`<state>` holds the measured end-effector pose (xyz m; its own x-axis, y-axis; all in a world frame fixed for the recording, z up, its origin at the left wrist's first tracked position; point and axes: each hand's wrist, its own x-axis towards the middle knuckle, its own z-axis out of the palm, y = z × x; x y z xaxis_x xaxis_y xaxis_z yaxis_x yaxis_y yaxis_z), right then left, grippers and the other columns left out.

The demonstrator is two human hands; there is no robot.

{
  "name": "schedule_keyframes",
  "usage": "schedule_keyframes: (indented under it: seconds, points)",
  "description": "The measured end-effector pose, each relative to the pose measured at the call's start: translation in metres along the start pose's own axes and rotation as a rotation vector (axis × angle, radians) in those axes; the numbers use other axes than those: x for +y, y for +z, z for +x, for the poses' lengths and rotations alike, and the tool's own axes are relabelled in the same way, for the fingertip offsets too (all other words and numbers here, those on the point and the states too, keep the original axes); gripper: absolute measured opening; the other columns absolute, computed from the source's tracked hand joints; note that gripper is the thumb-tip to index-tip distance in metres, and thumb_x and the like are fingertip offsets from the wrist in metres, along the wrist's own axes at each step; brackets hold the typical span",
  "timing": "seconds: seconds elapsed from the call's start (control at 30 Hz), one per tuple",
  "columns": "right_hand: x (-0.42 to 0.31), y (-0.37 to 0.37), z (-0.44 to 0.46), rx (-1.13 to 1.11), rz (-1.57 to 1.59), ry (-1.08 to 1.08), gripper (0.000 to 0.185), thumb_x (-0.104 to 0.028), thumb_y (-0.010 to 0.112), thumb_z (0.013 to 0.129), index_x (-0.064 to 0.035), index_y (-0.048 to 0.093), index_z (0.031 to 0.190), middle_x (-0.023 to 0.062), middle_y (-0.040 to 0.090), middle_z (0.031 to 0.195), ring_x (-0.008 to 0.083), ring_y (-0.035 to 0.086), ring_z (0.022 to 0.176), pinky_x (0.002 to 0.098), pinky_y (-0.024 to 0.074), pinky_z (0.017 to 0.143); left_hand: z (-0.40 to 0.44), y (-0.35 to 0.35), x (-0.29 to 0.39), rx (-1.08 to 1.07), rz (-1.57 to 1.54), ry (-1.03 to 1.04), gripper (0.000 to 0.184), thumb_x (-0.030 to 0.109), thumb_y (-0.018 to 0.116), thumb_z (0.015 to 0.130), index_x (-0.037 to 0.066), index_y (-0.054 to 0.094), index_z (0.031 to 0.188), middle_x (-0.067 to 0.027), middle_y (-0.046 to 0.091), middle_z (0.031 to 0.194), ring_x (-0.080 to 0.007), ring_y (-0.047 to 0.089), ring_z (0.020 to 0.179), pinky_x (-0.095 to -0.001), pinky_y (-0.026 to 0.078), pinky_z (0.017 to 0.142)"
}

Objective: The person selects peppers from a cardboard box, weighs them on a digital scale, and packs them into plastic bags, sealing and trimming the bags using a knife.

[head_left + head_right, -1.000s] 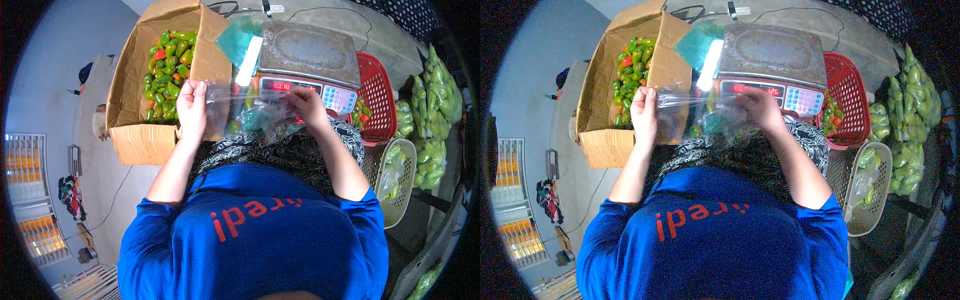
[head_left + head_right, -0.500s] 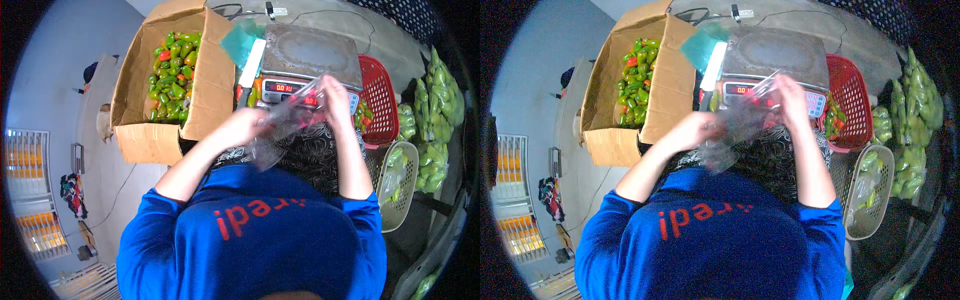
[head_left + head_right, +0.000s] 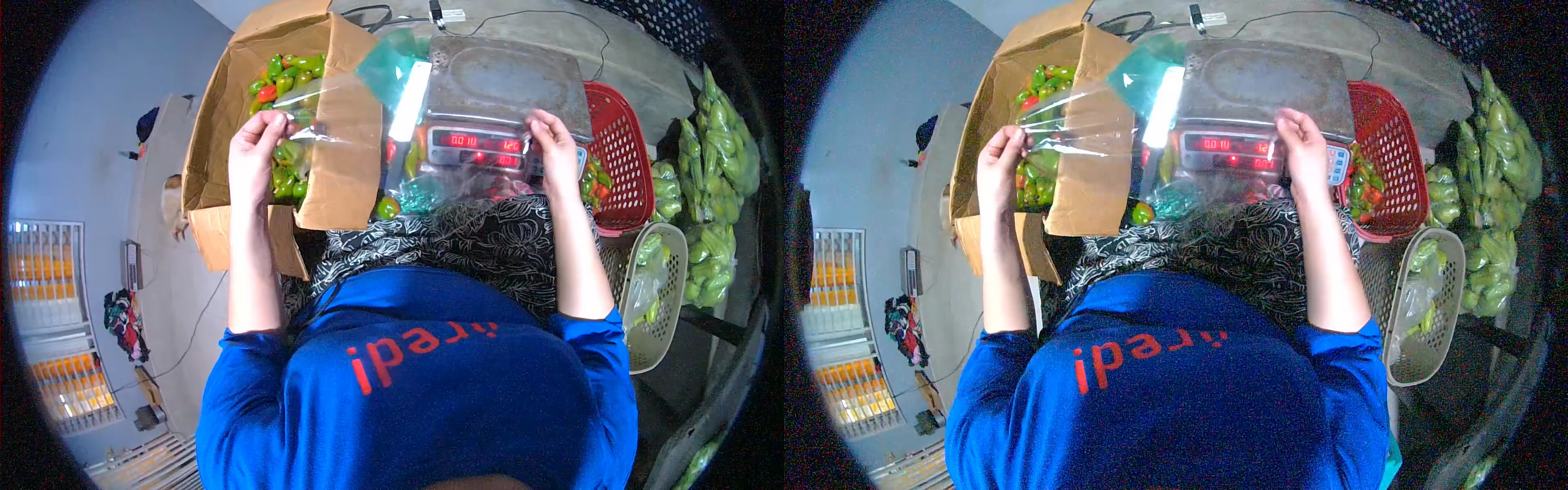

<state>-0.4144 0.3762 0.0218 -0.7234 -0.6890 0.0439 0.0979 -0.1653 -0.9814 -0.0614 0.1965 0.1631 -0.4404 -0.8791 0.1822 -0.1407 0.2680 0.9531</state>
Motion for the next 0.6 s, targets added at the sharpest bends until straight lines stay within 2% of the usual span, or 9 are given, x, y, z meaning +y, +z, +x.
schedule_keyframes:
  seconds: [0.07, 0.13, 0.2, 0.27, 0.33, 0.37, 0.43, 0.5, 0.6]
  points:
    - [-0.018, 0.018, -0.016, 0.013, -0.316, -0.075, 0.046, -0.011, 0.063, 0.083, -0.0009, 0.046, 0.125, 0.0133, 0.055, 0.115, 0.0175, 0.055, 0.1, 0.0295, 0.0455, 0.084, -0.006, 0.008, 0.005, 0.02, -0.012, 0.054, 0.01, 0.015, 0.06, 0.087, 0.006, 0.061, 0.083, 0.0038, 0.058, 0.076, -0.004, 0.05, 0.071, -0.0192, 0.04, 0.069]
    - [-0.042, 0.037, -0.039, -0.099, -0.578, -0.416, 0.051, -0.012, 0.064, 0.08, -0.0011, 0.044, 0.126, 0.0167, 0.054, 0.116, 0.0243, 0.055, 0.101, 0.0337, 0.0451, 0.086, -0.016, 0.026, 0.015, -0.007, 0.005, 0.051, 0.008, 0.013, 0.063, 0.085, 0.007, 0.058, 0.082, 0.0047, 0.056, 0.076, -0.0037, 0.05, 0.072, -0.0194, 0.041, 0.069]
    - [-0.056, 0.066, -0.051, -0.158, -0.594, -0.934, 0.054, -0.021, 0.065, 0.08, -0.0009, 0.043, 0.125, 0.0203, 0.053, 0.114, 0.0339, 0.054, 0.101, 0.04, 0.0443, 0.088, -0.035, 0.053, 0.015, -0.163, 0.109, 0.067, 0.011, 0.014, 0.066, 0.082, 0.008, 0.057, 0.082, 0.0053, 0.054, 0.07, -0.0041, 0.05, 0.066, -0.0208, 0.042, 0.062]
    - [-0.078, 0.081, -0.084, -0.36, -0.587, -0.827, 0.059, -0.032, 0.065, 0.079, -0.0009, 0.043, 0.123, 0.0215, 0.055, 0.109, 0.0379, 0.055, 0.098, 0.0443, 0.0452, 0.082, -0.059, 0.076, 0.031, -0.471, 0.453, 0.007, 0.015, 0.015, 0.068, 0.08, 0.008, 0.055, 0.083, 0.0029, 0.05, 0.059, -0.0051, 0.048, 0.056, -0.0231, 0.041, 0.053]
    - [-0.088, 0.088, -0.1, -0.742, -0.567, -0.647, 0.055, -0.037, 0.063, 0.079, -0.0031, 0.046, 0.119, 0.0213, 0.058, 0.099, 0.0373, 0.056, 0.095, 0.0458, 0.0439, 0.08, -0.073, 0.094, 0.034, -0.646, 0.453, 0.033, 0.018, 0.017, 0.068, 0.079, 0.009, 0.053, 0.083, -0.0005, 0.045, 0.053, -0.0067, 0.045, 0.05, -0.0256, 0.039, 0.048]
    - [-0.094, 0.084, -0.102, -0.845, -0.614, -0.426, 0.053, -0.035, 0.064, 0.079, -0.0046, 0.047, 0.119, 0.0198, 0.057, 0.102, 0.0351, 0.056, 0.097, 0.0435, 0.0434, 0.083, -0.076, 0.099, 0.037, -0.654, 0.429, 0.016, 0.016, 0.013, 0.07, 0.078, 0.008, 0.055, 0.079, 0.0074, 0.043, 0.059, -0.0032, 0.037, 0.055, -0.0229, 0.031, 0.048]
    - [-0.101, 0.077, -0.104, -1.031, -0.686, 0.029, 0.049, -0.03, 0.064, 0.078, -0.0076, 0.049, 0.119, 0.017, 0.056, 0.107, 0.0308, 0.055, 0.101, 0.039, 0.0424, 0.088, -0.076, 0.102, 0.036, -0.633, 0.43, -0.061, 0.019, 0.013, 0.072, 0.077, 0.009, 0.054, 0.084, 0.0074, 0.04, 0.059, -0.0034, 0.035, 0.054, -0.0222, 0.03, 0.048]
    - [-0.084, 0.069, -0.097, -1.101, -0.812, -0.222, 0.047, -0.027, 0.065, 0.077, -0.0084, 0.05, 0.118, 0.0157, 0.056, 0.107, 0.0306, 0.057, 0.094, 0.0392, 0.0438, 0.084, -0.077, 0.101, 0.028, -0.625, 0.408, -0.113, 0.03, 0.013, 0.073, 0.076, 0.008, 0.052, 0.096, 0.0075, 0.037, 0.058, -0.0038, 0.032, 0.054, -0.0206, 0.028, 0.05]
    - [-0.067, 0.072, -0.103, -0.883, -0.611, -0.6, 0.044, -0.02, 0.064, 0.076, -0.0072, 0.05, 0.116, 0.0141, 0.055, 0.107, 0.0277, 0.058, 0.086, 0.0379, 0.0454, 0.077, -0.08, 0.103, 0.032, -0.633, 0.322, -0.192, 0.033, 0.012, 0.073, 0.077, 0.007, 0.05, 0.1, 0.0073, 0.038, 0.06, -0.0036, 0.033, 0.055, -0.0197, 0.028, 0.051]
